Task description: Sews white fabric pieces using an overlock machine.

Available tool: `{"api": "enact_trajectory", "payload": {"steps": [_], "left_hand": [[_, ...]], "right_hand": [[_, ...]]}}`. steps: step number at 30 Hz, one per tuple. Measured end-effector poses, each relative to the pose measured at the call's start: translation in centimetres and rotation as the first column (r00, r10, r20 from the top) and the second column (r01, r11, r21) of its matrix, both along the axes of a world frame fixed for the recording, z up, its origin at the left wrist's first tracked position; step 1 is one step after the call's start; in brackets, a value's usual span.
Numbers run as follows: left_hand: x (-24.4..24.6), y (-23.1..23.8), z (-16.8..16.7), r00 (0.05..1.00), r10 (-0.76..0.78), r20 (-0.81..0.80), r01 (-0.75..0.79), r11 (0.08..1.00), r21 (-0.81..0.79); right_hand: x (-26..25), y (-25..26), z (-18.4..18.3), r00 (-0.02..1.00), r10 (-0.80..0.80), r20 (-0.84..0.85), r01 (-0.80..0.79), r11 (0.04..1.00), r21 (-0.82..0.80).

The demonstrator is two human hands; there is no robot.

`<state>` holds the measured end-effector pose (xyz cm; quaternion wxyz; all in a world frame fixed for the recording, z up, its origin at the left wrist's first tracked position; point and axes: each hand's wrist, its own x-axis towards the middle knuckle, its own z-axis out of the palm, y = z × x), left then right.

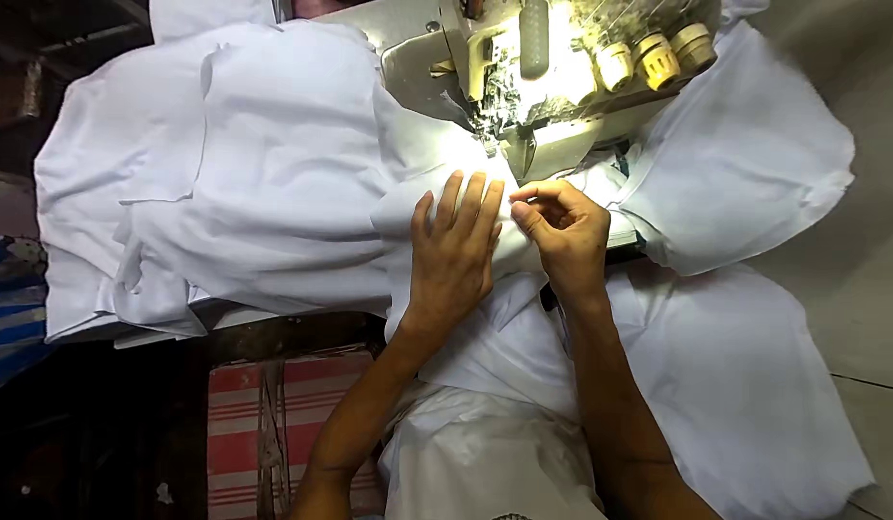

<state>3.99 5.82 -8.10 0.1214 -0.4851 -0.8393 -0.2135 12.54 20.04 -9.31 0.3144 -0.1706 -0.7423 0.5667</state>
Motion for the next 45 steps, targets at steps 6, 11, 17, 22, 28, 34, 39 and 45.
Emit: {"api": "enact_trajectory", "payload": {"steps": [6,11,17,22,28,34,39,45], "left_hand": [[-0.2,-0.3,-0.6,1.0,0.016,0.01,-0.016,0.999,0.029],[-0.3,-0.4,-0.6,1.0,0.018,0.018,-0.019,1.0,0.016],[-0.5,-0.3,-0.9,1.0,0.018,0.015,-0.019,1.0,0.021],[-1.0,-0.3,-0.9,1.0,0.003,0.012,-0.003,1.0,0.023],[-2.8,0.3,-0.7,1.0,-0.004,0.019,0.004,0.999,0.035],[-4.2,0.6,-0.2,1.0,-0.01,0.016,0.009,1.0,0.021],[-5.1,-0.4,0.2,0.996,-0.068,0.059,0.065,0.997,0.053],[-6.1,-12.4,-1.3,0.878,0.46,0.134,-0.477,0.867,0.147]], "right_hand": [[-0.3,0.2,-0.6,0.997,0.018,-0.069,-0.023,0.997,-0.074],[-0.5,0.2,-0.9,0.995,0.018,-0.1,-0.029,0.993,-0.115],[-0.6,0.2,-0.9,0.993,0.028,-0.112,-0.044,0.988,-0.147],[-0.9,0.3,-0.8,0.992,0.033,-0.124,-0.052,0.987,-0.155],[-2.4,0.4,0.0,0.997,0.02,-0.072,-0.025,0.998,-0.065],[-2.5,0.1,1.0,0.998,-0.056,0.035,0.055,0.998,0.04],[-2.3,0.0,0.9,0.997,-0.057,0.055,0.053,0.995,0.084],[8.4,0.8,1.0,0.906,-0.029,0.422,-0.129,0.931,0.34]]}}
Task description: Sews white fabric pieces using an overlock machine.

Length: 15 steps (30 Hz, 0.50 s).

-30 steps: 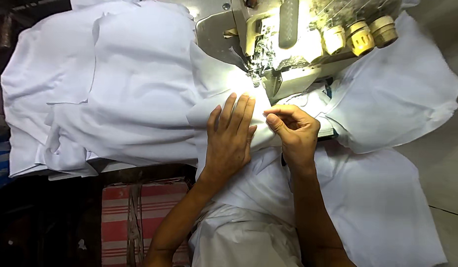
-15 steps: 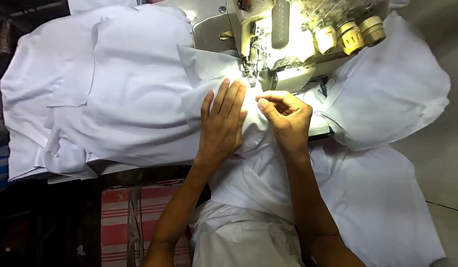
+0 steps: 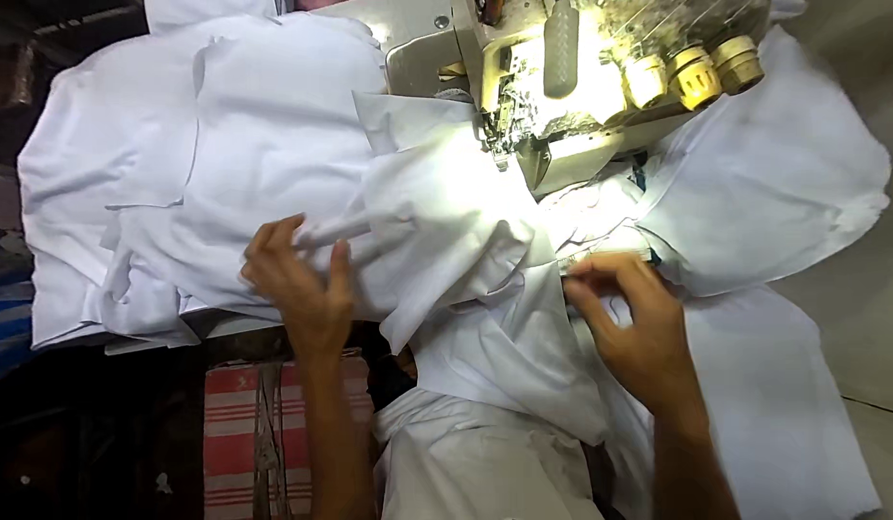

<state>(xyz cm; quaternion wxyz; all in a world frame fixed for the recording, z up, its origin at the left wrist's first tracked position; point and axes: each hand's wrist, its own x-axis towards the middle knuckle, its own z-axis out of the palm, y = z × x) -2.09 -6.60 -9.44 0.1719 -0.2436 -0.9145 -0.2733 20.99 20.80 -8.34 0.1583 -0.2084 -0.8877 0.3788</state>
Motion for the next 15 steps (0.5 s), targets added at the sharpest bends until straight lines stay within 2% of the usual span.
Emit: {"api": "enact_trajectory", "payload": {"steps": [1,2,4,5,6,8,11,13,15], "left_hand": [[-0.1,-2.3,-0.8,0.995,0.101,0.007,-0.101,0.995,-0.027],[-0.2,-4.3,-1.6,0.987,0.157,-0.023,-0.158,0.986,-0.06],[-0.6,-6.8,-2.7,0.986,0.126,-0.108,-0.138,0.985,-0.105],[-1.0,-7.5,-2.8,0.988,0.073,-0.133,-0.089,0.989,-0.117],[-1.6,-8.0,-2.4,0.991,0.009,-0.135,-0.026,0.992,-0.126],[-3.2,-9.1,-0.8,0.992,-0.102,-0.077,0.098,0.993,-0.062],[-7.0,-10.9,2.8,0.993,-0.106,-0.044,0.108,0.992,0.063],[-11.0,-10.4,5.7,0.987,-0.108,-0.117,0.108,0.994,-0.004],[-15.1,-7.3,8.4,0.968,-0.173,-0.182,0.155,0.982,-0.11]], "right_hand": [[2.8,-0.3,0.1,0.982,0.098,0.164,-0.092,0.995,-0.045],[5.2,-1.0,0.0,0.92,0.215,0.328,-0.177,0.974,-0.141],[8.4,-2.9,-1.6,0.726,0.408,0.554,-0.233,0.904,-0.359],[9.3,-4.1,-2.9,0.673,0.435,0.598,-0.236,0.893,-0.384],[9.8,-5.2,-4.3,0.677,0.416,0.607,-0.24,0.905,-0.352],[9.2,-6.3,-6.4,0.784,0.331,0.524,-0.255,0.943,-0.215],[5.2,-6.9,-7.5,0.924,0.237,0.299,-0.24,0.97,-0.028],[1.3,-8.1,-8.6,0.964,0.206,0.17,-0.215,0.976,0.037],[-2.7,-9.8,-10.8,0.958,0.228,0.172,-0.245,0.966,0.084]]}}
